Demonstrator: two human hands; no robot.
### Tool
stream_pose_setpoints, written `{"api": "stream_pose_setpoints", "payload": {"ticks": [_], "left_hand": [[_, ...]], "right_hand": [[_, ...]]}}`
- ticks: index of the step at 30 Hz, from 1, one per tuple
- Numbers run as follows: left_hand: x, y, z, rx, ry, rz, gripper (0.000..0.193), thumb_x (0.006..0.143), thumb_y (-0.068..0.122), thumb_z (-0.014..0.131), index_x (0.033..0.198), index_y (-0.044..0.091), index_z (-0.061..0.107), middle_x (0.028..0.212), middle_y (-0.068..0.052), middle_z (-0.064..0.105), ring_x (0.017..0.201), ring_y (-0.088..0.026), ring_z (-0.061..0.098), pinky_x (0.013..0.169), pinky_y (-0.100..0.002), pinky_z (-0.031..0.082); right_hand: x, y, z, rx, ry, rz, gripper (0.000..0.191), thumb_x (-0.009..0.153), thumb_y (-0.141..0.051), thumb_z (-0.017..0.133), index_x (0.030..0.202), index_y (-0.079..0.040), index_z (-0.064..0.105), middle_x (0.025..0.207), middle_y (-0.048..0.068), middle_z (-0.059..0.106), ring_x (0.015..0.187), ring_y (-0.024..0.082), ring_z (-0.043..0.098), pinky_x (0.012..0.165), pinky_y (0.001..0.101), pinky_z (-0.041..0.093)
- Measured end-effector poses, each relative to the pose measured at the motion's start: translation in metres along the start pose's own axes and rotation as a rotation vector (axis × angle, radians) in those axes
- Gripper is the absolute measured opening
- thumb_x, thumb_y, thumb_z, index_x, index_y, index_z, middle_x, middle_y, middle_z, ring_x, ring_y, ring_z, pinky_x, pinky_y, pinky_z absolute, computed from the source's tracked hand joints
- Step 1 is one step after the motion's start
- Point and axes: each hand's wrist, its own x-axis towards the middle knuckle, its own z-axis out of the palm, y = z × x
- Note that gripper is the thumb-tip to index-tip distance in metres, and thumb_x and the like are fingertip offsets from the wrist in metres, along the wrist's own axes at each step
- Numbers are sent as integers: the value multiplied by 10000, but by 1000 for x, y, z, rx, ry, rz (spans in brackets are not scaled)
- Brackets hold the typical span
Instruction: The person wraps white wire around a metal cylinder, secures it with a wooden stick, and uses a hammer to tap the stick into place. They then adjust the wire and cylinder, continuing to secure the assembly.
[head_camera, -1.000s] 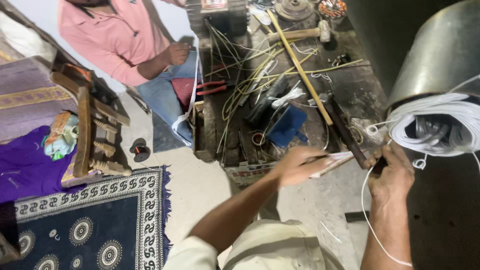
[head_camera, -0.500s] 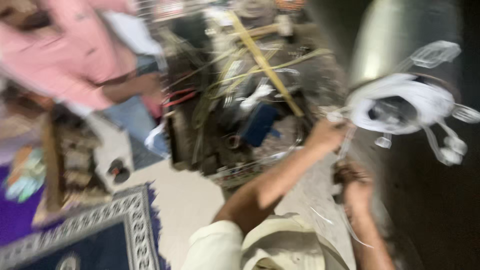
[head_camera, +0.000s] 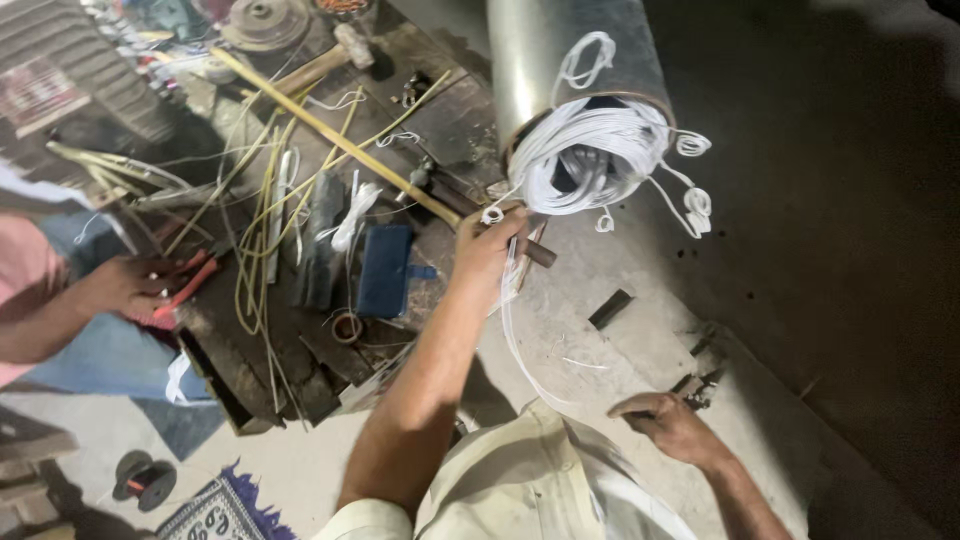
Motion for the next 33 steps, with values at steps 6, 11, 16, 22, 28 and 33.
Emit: {"api": "stream_pose_setpoints", "payload": {"ticks": [6, 11, 16, 22, 28, 33], "left_hand": [[-36, -21, -21, 225, -165, 85, 282, 1061, 237, 659, 945, -19, 683, 744, -12, 596, 656, -103, 541, 576, -269, 409], [-86, -54, -36, 343, -125, -38, 253, 987, 228, 658, 1129, 24, 705, 917, 11, 687, 814, -89, 616, 709, -264, 515], [-104, -29, -28, 740, 42, 447, 277, 929, 79, 726, 1200, 25, 704, 975, -56, 683, 856, -147, 615, 745, -288, 509], [-116, 6, 12, 832, -70, 627, 177, 968, 109, 742, 1138, 60, 732, 1023, -93, 757, 886, -166, 707, 783, -299, 557], [-53, -25, 52, 650, -206, 199, 390, 977, 196, 673, 1305, -3, 608, 1176, -99, 704, 1099, -186, 693, 919, -312, 555], [14, -73, 78, 244, 15, -60, 284, 936, 163, 720, 1159, -12, 704, 1069, -67, 716, 931, -136, 642, 789, -297, 517]], "right_hand": [[10, -30, -32, -153, 526, 218, 292, 949, -141, 667, 1227, -100, 747, 862, 103, 773, 798, 186, 704, 751, 348, 569], [65, -94, -46, -35, 836, -350, 210, 960, -142, 721, 1113, 2, 735, 1032, 94, 742, 912, 147, 690, 800, 305, 554], [139, -126, -41, 874, 688, -146, 184, 962, -141, 668, 1134, -78, 685, 939, 45, 702, 777, 160, 648, 671, 336, 535], [177, -123, -55, 1383, 554, -254, 86, 978, -64, 696, 962, -99, 619, 940, 83, 690, 793, 207, 639, 664, 376, 501], [164, -124, -57, 1357, 449, -225, 63, 933, -93, 653, 989, -83, 680, 945, 51, 693, 901, 183, 648, 784, 367, 515], [149, -128, -54, 1064, 393, -338, 153, 916, -58, 652, 1061, -49, 701, 973, 29, 690, 904, 139, 612, 806, 299, 484]]}}
